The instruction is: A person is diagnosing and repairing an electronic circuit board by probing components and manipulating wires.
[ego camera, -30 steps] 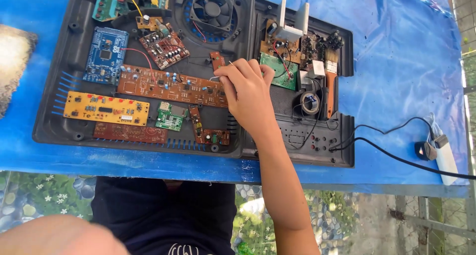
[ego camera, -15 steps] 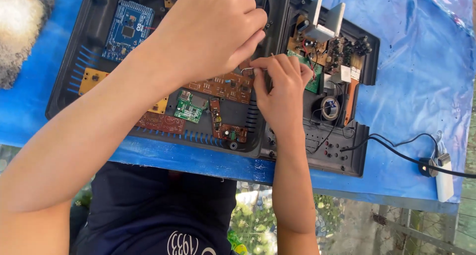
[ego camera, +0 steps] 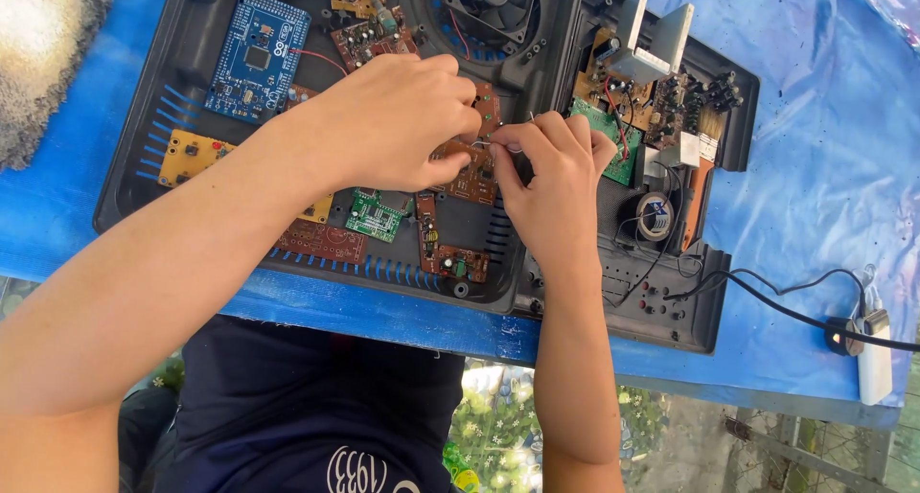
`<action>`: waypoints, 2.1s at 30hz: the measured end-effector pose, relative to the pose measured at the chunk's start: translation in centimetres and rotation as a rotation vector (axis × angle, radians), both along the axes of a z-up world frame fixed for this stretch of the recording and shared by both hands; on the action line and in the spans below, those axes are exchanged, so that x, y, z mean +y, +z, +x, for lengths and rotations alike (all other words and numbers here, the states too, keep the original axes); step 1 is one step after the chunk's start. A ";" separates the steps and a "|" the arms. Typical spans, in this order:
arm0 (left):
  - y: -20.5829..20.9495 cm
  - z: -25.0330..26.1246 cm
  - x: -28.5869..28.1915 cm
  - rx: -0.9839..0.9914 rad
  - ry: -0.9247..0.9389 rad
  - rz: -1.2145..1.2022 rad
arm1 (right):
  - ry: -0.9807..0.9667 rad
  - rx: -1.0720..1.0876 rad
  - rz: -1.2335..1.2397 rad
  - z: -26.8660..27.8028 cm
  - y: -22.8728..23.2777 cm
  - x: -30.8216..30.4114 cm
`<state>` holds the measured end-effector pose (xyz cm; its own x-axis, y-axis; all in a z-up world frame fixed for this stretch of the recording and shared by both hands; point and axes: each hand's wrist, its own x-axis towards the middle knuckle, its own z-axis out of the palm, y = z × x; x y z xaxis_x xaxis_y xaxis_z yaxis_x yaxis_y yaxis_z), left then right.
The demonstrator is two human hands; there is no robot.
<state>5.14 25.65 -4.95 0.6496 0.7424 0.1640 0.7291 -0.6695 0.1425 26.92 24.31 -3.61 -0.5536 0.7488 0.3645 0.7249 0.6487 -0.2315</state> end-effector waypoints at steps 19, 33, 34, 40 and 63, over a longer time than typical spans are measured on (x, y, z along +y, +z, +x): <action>-1.2 0.8 0.0 -0.044 0.027 -0.098 | 0.017 -0.079 0.002 0.1 0.2 -0.4; -1.6 0.9 0.3 0.029 0.038 -0.120 | 0.033 -0.114 -0.005 0.3 0.5 -0.5; -1.5 1.0 0.3 0.029 0.039 -0.120 | 0.034 -0.114 -0.005 0.2 0.5 -0.5; -1.6 1.2 0.2 0.014 0.044 -0.164 | -0.023 -0.143 0.044 -0.2 0.4 -0.9; -1.2 1.1 0.0 -0.190 0.017 0.247 | 0.029 0.117 0.033 0.0 1.7 -0.6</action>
